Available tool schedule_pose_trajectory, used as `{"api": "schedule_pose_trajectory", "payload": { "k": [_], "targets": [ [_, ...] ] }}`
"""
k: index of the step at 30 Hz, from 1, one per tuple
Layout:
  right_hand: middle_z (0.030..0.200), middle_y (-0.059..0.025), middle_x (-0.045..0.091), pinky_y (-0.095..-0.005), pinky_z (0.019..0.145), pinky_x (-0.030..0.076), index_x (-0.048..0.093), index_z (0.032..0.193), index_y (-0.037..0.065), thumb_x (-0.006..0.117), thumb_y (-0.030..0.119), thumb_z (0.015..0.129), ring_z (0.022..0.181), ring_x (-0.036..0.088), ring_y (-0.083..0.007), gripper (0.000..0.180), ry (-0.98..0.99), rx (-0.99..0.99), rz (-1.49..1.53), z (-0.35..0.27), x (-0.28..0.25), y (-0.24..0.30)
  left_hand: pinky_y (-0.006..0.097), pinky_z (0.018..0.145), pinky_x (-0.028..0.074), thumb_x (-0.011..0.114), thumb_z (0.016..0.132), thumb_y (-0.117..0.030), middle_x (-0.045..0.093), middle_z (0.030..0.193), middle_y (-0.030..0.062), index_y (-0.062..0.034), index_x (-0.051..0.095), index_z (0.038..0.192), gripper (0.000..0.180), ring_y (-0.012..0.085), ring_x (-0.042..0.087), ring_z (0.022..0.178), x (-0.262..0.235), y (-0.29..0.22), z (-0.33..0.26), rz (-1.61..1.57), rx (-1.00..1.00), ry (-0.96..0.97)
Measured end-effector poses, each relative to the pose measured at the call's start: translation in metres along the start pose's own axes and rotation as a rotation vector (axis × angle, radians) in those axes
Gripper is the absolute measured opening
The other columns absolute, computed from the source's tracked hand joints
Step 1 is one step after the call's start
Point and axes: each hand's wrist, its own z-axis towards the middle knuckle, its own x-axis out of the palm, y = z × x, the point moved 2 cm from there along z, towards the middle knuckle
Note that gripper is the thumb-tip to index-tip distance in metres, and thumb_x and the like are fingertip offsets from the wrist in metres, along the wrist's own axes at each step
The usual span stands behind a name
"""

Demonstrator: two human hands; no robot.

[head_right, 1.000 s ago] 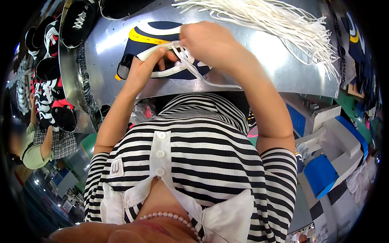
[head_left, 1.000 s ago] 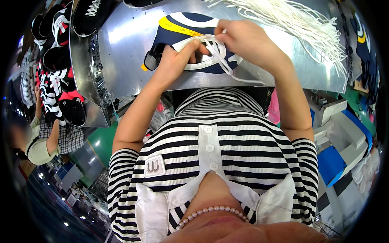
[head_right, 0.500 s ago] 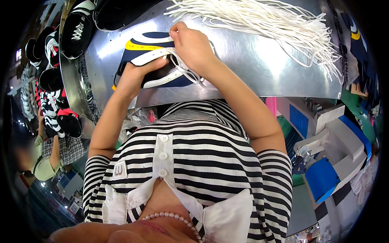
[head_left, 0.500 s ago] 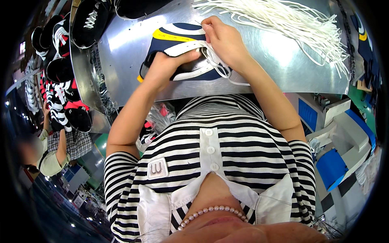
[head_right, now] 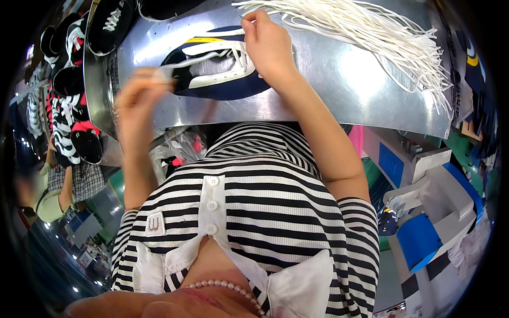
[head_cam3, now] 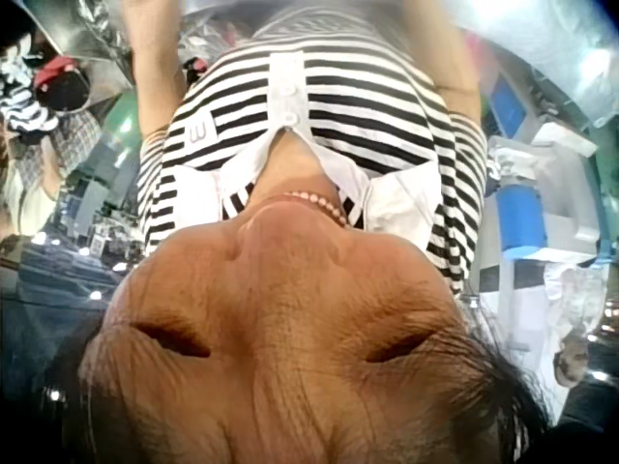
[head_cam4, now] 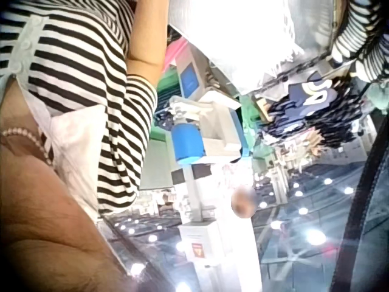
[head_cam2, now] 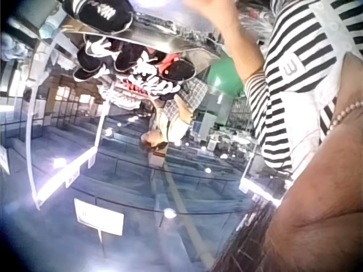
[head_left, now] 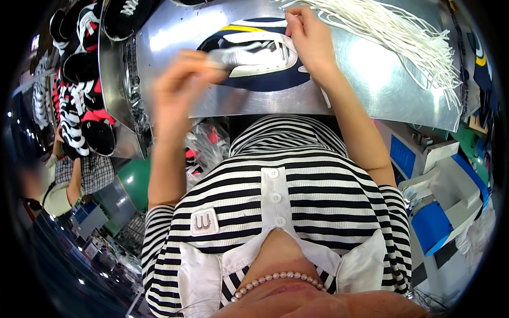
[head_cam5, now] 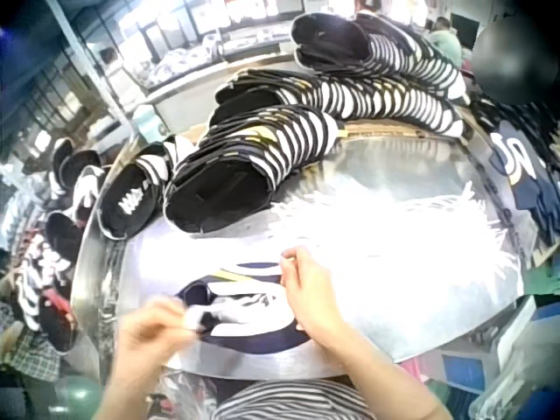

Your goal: The person threads white laces through the eyelets of a blue and yellow shoe by hand at a manufacturing station.

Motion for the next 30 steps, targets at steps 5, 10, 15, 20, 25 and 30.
{"api": "schedule_pose_trajectory", "payload": {
  "k": [5, 10, 15, 20, 25, 30],
  "targets": [
    [0.081, -0.0056, 0.064, -0.0237, 0.061, 0.046, 0.057, 0.116, -0.001, 0.054, 0.013, 0.099, 0.068, 0.059, -0.0099, 0.022, 0.036, 0.036, 0.385, -0.011, -0.009, -0.006, 0.034, 0.092, 0.042, 0.081, 0.069, -0.008, 0.067, 0.108, 0.0055, -0.0050, 0.073, 0.081, 0.014, 0.0242, 0.053, 0.106, 0.062, 0.022, 0.005, 0.619, 0.358, -0.034],
    [0.079, -0.0082, 0.067, -0.0252, 0.065, 0.050, 0.061, 0.113, 0.004, 0.061, 0.012, 0.094, 0.069, 0.064, -0.0147, 0.021, 0.095, -0.090, 0.409, -0.041, -0.025, 0.007, 0.036, 0.082, 0.044, 0.078, 0.073, -0.010, 0.066, 0.100, 0.0058, -0.0050, 0.068, 0.076, 0.012, 0.0259, 0.056, 0.096, 0.075, 0.026, 0.006, 0.780, 0.369, -0.038],
    [0.079, -0.0107, 0.067, -0.0304, 0.066, 0.052, 0.058, 0.114, 0.004, 0.059, 0.012, 0.095, 0.070, 0.067, -0.0209, 0.021, 0.269, -0.122, 0.206, -0.071, -0.025, 0.008, 0.035, 0.066, 0.046, 0.077, 0.074, -0.010, 0.061, 0.080, 0.0066, -0.0023, 0.061, 0.073, 0.018, 0.0251, 0.058, 0.076, 0.072, 0.034, 0.020, 0.781, 0.262, -0.002],
    [0.081, -0.0130, 0.068, -0.0369, 0.066, 0.053, 0.055, 0.114, 0.005, 0.061, 0.012, 0.093, 0.073, 0.068, -0.0300, 0.022, 0.297, -0.155, 0.099, -0.072, -0.017, 0.009, 0.035, 0.064, 0.048, 0.078, 0.076, -0.015, 0.062, 0.078, 0.0075, -0.0028, 0.060, 0.077, 0.022, 0.0259, 0.061, 0.072, 0.067, 0.038, 0.023, 0.757, 0.214, -0.027],
    [0.081, -0.0126, 0.069, -0.0391, 0.066, 0.053, 0.055, 0.113, 0.005, 0.063, 0.014, 0.092, 0.073, 0.068, -0.0314, 0.024, 0.339, -0.116, 0.008, -0.070, -0.015, 0.011, 0.033, 0.065, 0.050, 0.080, 0.078, -0.021, 0.069, 0.085, 0.0090, -0.0036, 0.064, 0.087, 0.025, 0.0259, 0.064, 0.073, 0.063, 0.037, 0.022, 0.796, 0.140, -0.043],
    [0.080, -0.0133, 0.069, -0.0402, 0.066, 0.052, 0.053, 0.110, 0.003, 0.064, 0.014, 0.091, 0.073, 0.068, -0.0327, 0.025, 0.389, -0.077, 0.000, -0.066, -0.014, 0.012, 0.033, 0.065, 0.050, 0.079, 0.079, -0.021, 0.069, 0.085, 0.0102, -0.0042, 0.067, 0.094, 0.026, 0.0266, 0.066, 0.073, 0.059, 0.038, 0.021, 0.759, 0.144, 0.027]
  ]
}}
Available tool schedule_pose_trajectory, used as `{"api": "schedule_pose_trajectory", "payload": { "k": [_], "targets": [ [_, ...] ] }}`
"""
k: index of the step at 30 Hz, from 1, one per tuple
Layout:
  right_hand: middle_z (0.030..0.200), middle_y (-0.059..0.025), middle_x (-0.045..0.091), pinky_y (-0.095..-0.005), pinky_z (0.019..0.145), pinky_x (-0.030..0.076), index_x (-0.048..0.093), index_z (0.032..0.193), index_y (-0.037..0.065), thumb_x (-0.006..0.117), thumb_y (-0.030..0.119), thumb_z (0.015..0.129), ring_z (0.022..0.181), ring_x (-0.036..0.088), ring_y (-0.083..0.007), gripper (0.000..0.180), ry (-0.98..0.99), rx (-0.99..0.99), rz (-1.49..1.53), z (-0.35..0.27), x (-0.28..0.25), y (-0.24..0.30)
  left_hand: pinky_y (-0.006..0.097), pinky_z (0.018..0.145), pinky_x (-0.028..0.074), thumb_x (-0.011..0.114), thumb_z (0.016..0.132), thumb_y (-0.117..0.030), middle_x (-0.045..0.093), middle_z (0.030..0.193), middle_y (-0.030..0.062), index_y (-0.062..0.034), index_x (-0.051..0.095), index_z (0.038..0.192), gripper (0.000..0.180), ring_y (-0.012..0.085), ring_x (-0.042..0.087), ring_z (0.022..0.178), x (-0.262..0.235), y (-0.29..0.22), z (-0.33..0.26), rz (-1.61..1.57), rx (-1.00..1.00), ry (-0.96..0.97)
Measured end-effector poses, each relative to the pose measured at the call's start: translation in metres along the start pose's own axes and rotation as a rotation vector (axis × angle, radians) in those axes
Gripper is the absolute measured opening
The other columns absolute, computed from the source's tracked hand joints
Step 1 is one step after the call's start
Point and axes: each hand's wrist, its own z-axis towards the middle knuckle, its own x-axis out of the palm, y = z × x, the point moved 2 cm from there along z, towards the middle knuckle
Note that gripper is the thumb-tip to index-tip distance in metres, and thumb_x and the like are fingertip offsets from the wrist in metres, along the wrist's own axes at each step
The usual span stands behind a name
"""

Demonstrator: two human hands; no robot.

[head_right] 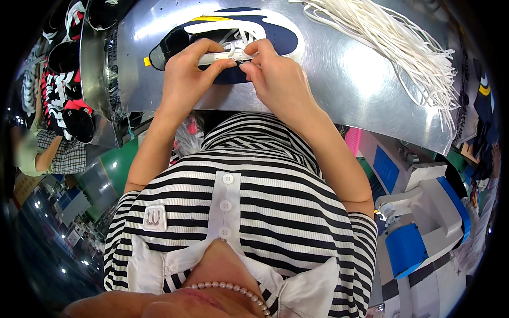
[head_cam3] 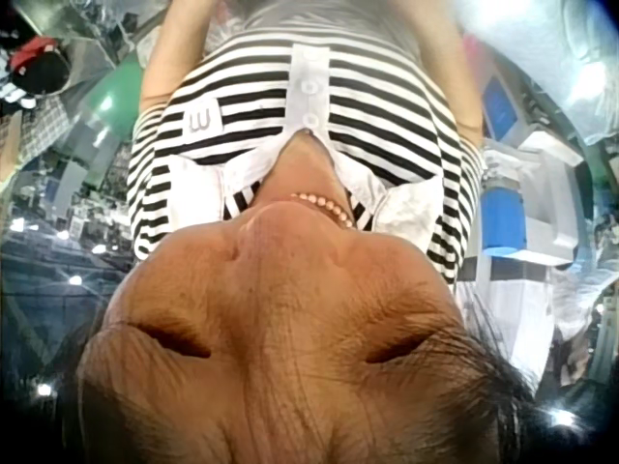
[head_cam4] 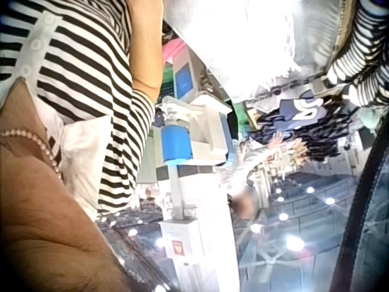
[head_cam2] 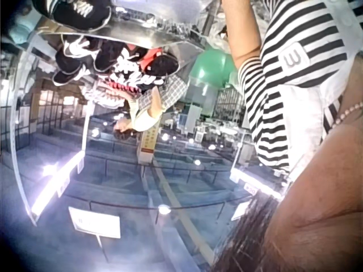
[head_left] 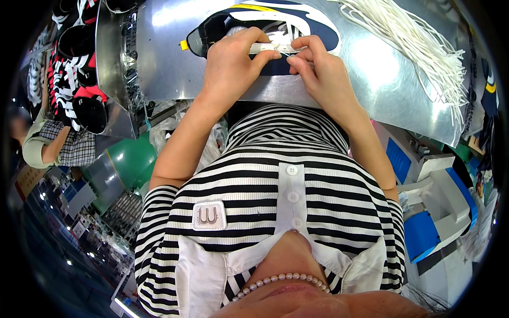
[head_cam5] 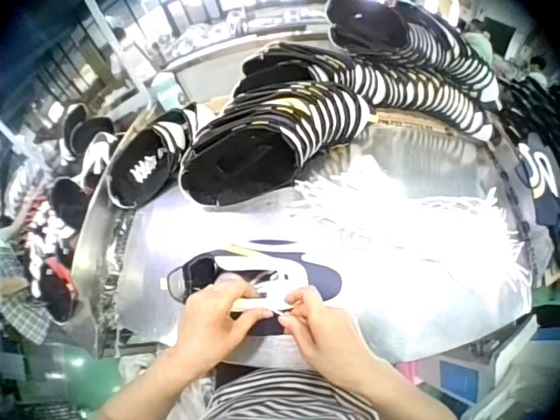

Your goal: The person threads white laces through the eyelets of a blue and yellow shoe by hand at a manufacturing station.

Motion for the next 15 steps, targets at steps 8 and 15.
{"api": "schedule_pose_trajectory", "payload": {
  "k": [8, 15],
  "targets": [
    [0.074, -0.0185, 0.066, -0.0450, 0.064, 0.052, 0.048, 0.103, -0.001, 0.063, 0.012, 0.090, 0.072, 0.066, -0.0387, 0.023, -0.076, -0.025, -0.073, 0.016, 0.024, -0.002, 0.033, 0.061, 0.048, 0.076, 0.081, -0.016, 0.069, 0.087, 0.0111, -0.0050, 0.067, 0.100, 0.023, 0.0284, 0.064, 0.070, 0.011, 0.004, -0.009, -0.123, 0.153, 0.024],
    [0.077, -0.0075, 0.069, -0.0347, 0.062, 0.053, 0.065, 0.096, 0.009, 0.072, 0.021, 0.084, 0.068, 0.069, -0.0250, 0.018, 0.047, 0.149, -0.240, -0.005, -0.038, 0.018, 0.035, 0.056, 0.045, 0.079, 0.078, -0.013, 0.065, 0.076, 0.0073, -0.0048, 0.062, 0.091, 0.023, 0.0262, 0.058, 0.062, 0.008, 0.008, -0.021, 0.013, 0.293, -0.140]
  ]
}}
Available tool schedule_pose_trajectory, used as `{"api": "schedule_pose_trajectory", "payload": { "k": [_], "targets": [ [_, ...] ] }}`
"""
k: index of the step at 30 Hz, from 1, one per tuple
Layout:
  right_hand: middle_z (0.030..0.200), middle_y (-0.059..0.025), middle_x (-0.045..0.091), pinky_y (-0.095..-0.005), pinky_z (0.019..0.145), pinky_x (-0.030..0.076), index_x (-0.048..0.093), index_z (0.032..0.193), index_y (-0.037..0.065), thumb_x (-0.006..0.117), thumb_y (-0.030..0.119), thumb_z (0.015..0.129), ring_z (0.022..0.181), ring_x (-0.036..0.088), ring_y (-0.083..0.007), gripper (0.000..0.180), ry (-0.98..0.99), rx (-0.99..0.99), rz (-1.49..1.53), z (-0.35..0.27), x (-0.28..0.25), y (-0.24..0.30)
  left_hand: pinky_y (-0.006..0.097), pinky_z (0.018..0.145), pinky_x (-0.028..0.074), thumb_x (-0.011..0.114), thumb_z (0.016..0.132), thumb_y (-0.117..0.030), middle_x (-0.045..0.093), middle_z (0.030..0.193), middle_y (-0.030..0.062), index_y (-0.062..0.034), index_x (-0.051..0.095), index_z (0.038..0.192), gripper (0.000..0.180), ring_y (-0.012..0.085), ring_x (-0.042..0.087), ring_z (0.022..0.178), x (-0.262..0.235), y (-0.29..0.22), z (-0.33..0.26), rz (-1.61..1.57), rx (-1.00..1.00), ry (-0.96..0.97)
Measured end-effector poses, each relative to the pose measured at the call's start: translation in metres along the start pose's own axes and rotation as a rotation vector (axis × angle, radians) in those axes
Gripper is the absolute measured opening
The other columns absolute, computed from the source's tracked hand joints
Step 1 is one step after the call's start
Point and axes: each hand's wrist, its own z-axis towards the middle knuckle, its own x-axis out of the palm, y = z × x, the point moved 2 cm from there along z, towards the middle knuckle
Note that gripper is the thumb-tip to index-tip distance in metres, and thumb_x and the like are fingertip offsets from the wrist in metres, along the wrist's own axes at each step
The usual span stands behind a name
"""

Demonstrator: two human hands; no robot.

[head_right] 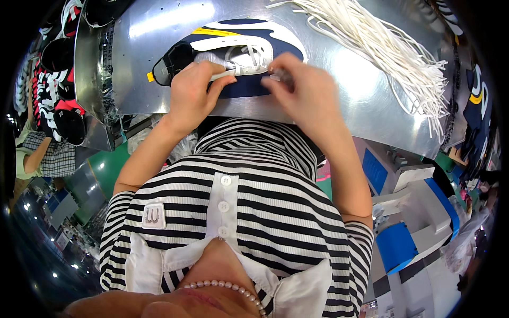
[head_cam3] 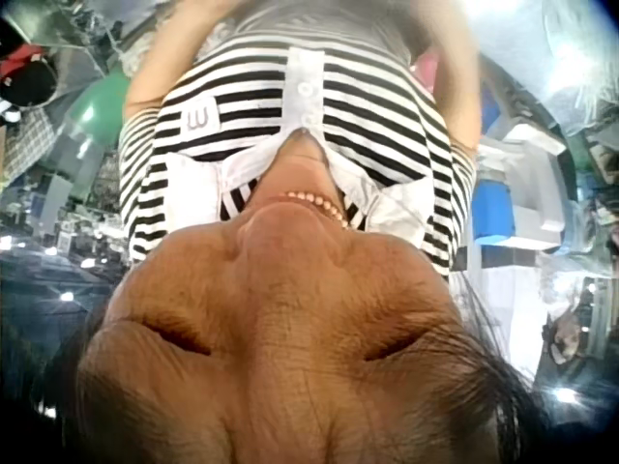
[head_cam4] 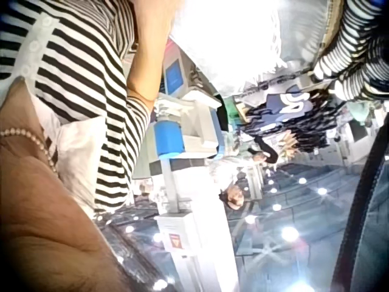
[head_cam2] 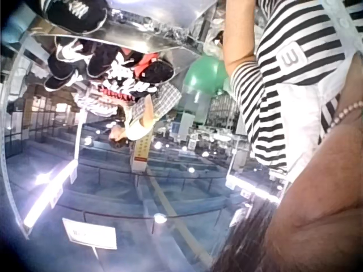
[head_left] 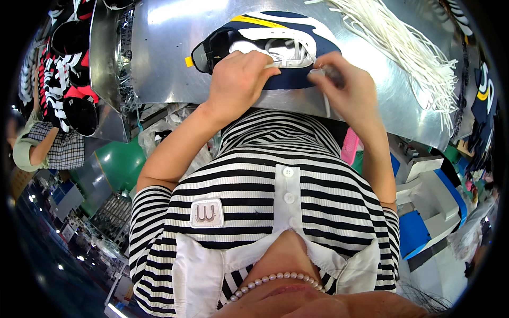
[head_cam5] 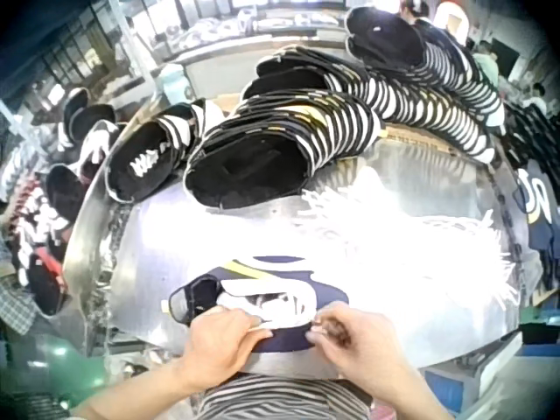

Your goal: The person threads white laces through the eyelets of a blue and yellow shoe by hand at a manufacturing station.

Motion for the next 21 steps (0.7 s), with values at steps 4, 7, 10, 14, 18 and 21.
{"api": "schedule_pose_trajectory", "payload": {
  "k": [4, 7, 10, 14, 18, 21],
  "targets": [
    [0.080, -0.0103, 0.070, -0.0374, 0.065, 0.053, 0.066, 0.102, 0.008, 0.064, 0.015, 0.086, 0.074, 0.069, -0.0287, 0.017, -0.058, -0.514, 0.034, 0.026, 0.019, 0.041, 0.035, 0.057, 0.044, 0.079, 0.075, -0.010, 0.062, 0.072, 0.0050, -0.0059, 0.061, 0.088, 0.023, 0.0248, 0.057, 0.061, 0.005, 0.000, -0.001, 0.006, 0.202, -0.048],
    [0.083, -0.0103, 0.071, -0.0400, 0.066, 0.053, 0.068, 0.102, 0.009, 0.061, 0.015, 0.087, 0.076, 0.068, -0.0301, 0.018, 0.117, -0.368, -0.120, 0.037, 0.028, 0.029, 0.034, 0.058, 0.044, 0.081, 0.070, -0.006, 0.064, 0.075, 0.0059, -0.0057, 0.060, 0.088, 0.027, 0.0246, 0.058, 0.062, -0.002, 0.002, -0.010, -0.035, 0.251, -0.084],
    [0.086, -0.0097, 0.072, -0.0360, 0.068, 0.053, 0.070, 0.100, 0.010, 0.064, 0.016, 0.087, 0.077, 0.069, -0.0276, 0.015, 0.144, -0.336, 0.019, 0.037, 0.030, 0.023, 0.033, 0.058, 0.044, 0.081, 0.070, -0.006, 0.064, 0.075, 0.0074, -0.0052, 0.060, 0.089, 0.028, 0.0250, 0.058, 0.062, -0.005, 0.005, -0.012, -0.060, 0.284, -0.079],
    [0.087, -0.0056, 0.074, -0.0275, 0.069, 0.052, 0.070, 0.101, 0.009, 0.069, 0.015, 0.087, 0.077, 0.069, -0.0154, 0.015, 0.038, -0.282, 0.395, 0.039, 0.023, 0.021, 0.034, 0.057, 0.043, 0.080, 0.072, -0.008, 0.064, 0.075, 0.0080, -0.0050, 0.060, 0.088, 0.026, 0.0251, 0.057, 0.062, -0.006, 0.006, -0.009, -0.083, 0.231, -0.007],
    [0.079, 0.0016, 0.059, -0.0173, 0.058, 0.040, 0.060, 0.108, 0.001, 0.060, 0.004, 0.093, 0.066, 0.050, -0.0015, 0.015, -0.348, -0.374, 0.932, 0.042, -0.055, 0.064, 0.034, 0.061, 0.047, 0.080, 0.076, -0.009, 0.065, 0.076, 0.0095, -0.0039, 0.058, 0.099, 0.032, 0.0278, 0.061, 0.066, -0.013, 0.007, -0.011, -0.122, 0.169, 0.116],
    [0.092, -0.0013, 0.072, -0.0231, 0.077, 0.050, 0.070, 0.107, 0.004, 0.072, 0.015, 0.089, 0.085, 0.064, -0.0062, 0.021, -0.189, -0.315, 0.660, 0.057, -0.005, 0.027, 0.035, 0.069, 0.052, 0.080, 0.078, -0.013, 0.068, 0.084, 0.0108, -0.0022, 0.052, 0.117, 0.049, 0.0276, 0.066, 0.073, -0.012, 0.005, -0.008, -0.286, -0.046, 0.111]
  ]
}}
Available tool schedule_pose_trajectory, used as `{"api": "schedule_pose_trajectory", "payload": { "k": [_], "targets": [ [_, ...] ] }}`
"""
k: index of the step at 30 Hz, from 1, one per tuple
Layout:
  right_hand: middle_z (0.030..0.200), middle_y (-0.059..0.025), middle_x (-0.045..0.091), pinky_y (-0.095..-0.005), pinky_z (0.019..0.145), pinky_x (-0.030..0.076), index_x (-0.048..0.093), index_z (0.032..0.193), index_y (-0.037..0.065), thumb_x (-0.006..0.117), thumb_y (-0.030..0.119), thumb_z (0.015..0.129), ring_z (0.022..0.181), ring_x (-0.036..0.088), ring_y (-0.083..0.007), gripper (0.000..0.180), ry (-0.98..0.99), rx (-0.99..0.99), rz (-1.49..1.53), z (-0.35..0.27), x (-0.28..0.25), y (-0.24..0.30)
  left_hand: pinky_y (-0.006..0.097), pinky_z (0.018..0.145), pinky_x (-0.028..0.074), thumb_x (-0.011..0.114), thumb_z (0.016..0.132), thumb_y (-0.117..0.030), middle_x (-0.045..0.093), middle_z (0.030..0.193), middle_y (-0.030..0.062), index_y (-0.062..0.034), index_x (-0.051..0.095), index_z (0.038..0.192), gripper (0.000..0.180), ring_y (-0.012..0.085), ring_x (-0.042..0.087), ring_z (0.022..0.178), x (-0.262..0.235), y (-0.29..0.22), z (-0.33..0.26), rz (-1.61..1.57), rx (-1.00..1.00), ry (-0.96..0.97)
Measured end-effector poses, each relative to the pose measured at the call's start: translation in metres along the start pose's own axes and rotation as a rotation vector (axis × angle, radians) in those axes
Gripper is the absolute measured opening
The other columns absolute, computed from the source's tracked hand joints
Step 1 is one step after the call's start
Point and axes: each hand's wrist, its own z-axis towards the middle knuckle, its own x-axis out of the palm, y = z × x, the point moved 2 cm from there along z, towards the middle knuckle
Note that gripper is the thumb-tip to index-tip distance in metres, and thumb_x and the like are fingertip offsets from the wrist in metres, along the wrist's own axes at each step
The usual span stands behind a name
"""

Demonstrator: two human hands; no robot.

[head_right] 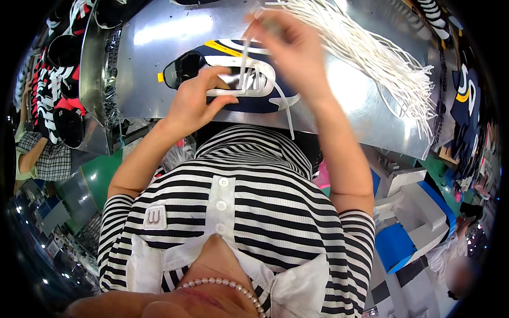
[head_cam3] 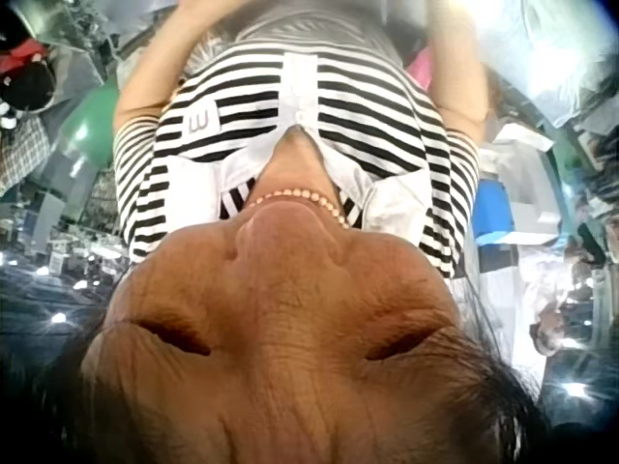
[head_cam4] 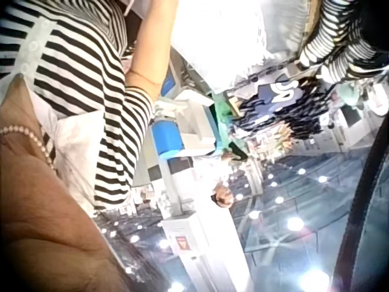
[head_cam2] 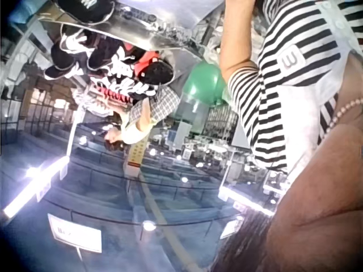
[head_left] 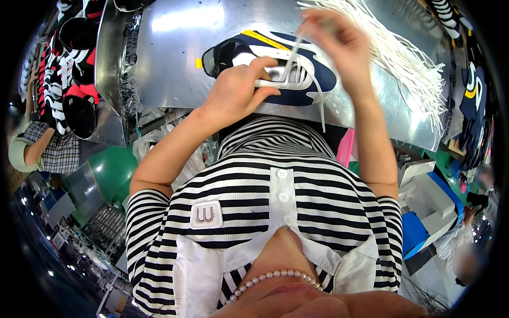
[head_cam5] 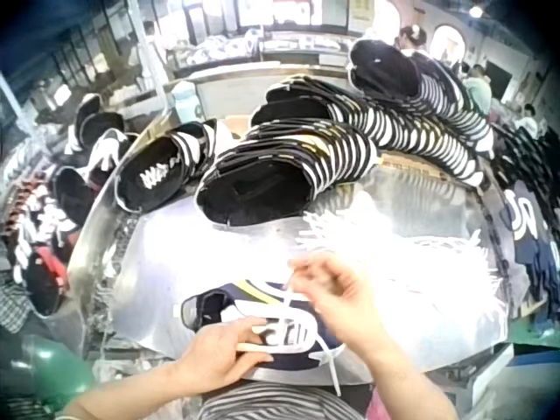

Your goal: The person threads white laces through the eyelets of a blue and yellow shoe by hand at a manufacturing station.

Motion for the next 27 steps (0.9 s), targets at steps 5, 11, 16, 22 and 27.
{"api": "schedule_pose_trajectory", "payload": {
  "k": [5, 11, 16, 22, 27],
  "targets": [
    [0.083, -0.0005, 0.069, -0.0214, 0.066, 0.047, 0.069, 0.100, 0.002, 0.068, 0.012, 0.089, 0.073, 0.059, -0.0045, 0.014, 0.094, 0.176, -0.064, -0.019, 0.036, -0.028, 0.035, 0.070, 0.053, 0.071, 0.089, -0.033, 0.070, 0.085, 0.0155, -0.0025, 0.041, 0.131, 0.059, 0.0274, 0.071, 0.082, -0.013, 0.002, 0.013, -0.298, -0.502, -0.065],
    [0.081, -0.0039, 0.068, -0.0247, 0.065, 0.048, 0.066, 0.105, 0.004, 0.069, 0.015, 0.089, 0.070, 0.060, -0.0103, 0.020, 0.141, 0.133, -0.188, -0.019, 0.037, -0.028, 0.023, 0.071, 0.050, 0.078, 0.083, -0.021, 0.068, 0.098, 0.0057, -0.0040, 0.060, 0.117, 0.042, 0.0100, 0.064, 0.079, -0.005, 0.001, 0.011, -0.100, -0.551, -0.199],
    [0.087, -0.0125, 0.069, -0.0316, 0.068, 0.052, 0.057, 0.116, 0.006, 0.066, 0.018, 0.093, 0.073, 0.068, -0.0248, 0.028, 0.144, 0.117, -0.434, -0.037, 0.026, -0.004, 0.025, 0.075, 0.051, 0.077, 0.082, -0.014, 0.069, 0.097, 0.0072, -0.0045, 0.059, 0.118, 0.042, 0.0110, 0.065, 0.085, 0.003, 0.009, 0.008, -0.116, -0.490, -0.277],
    [0.087, -0.0128, 0.071, -0.0349, 0.064, 0.052, 0.055, 0.107, 0.006, 0.064, 0.018, 0.092, 0.077, 0.070, -0.0295, 0.022, 0.231, 0.093, -0.599, -0.040, 0.026, -0.005, 0.026, 0.076, 0.052, 0.076, 0.082, -0.011, 0.069, 0.099, 0.0086, -0.0044, 0.058, 0.119, 0.041, 0.0123, 0.066, 0.086, 0.001, 0.005, 0.010, -0.082, -0.496, -0.251],
    [0.075, -0.0103, 0.068, -0.0364, 0.059, 0.052, 0.055, 0.102, 0.004, 0.065, 0.016, 0.090, 0.068, 0.068, -0.0285, 0.020, 0.277, 0.051, -0.752, -0.031, 0.033, -0.004, 0.028, 0.077, 0.051, 0.074, 0.083, -0.010, 0.068, 0.101, 0.0087, -0.0053, 0.060, 0.118, 0.038, 0.0154, 0.066, 0.088, 0.004, 0.002, 0.011, -0.095, -0.548, -0.255]
  ]
}}
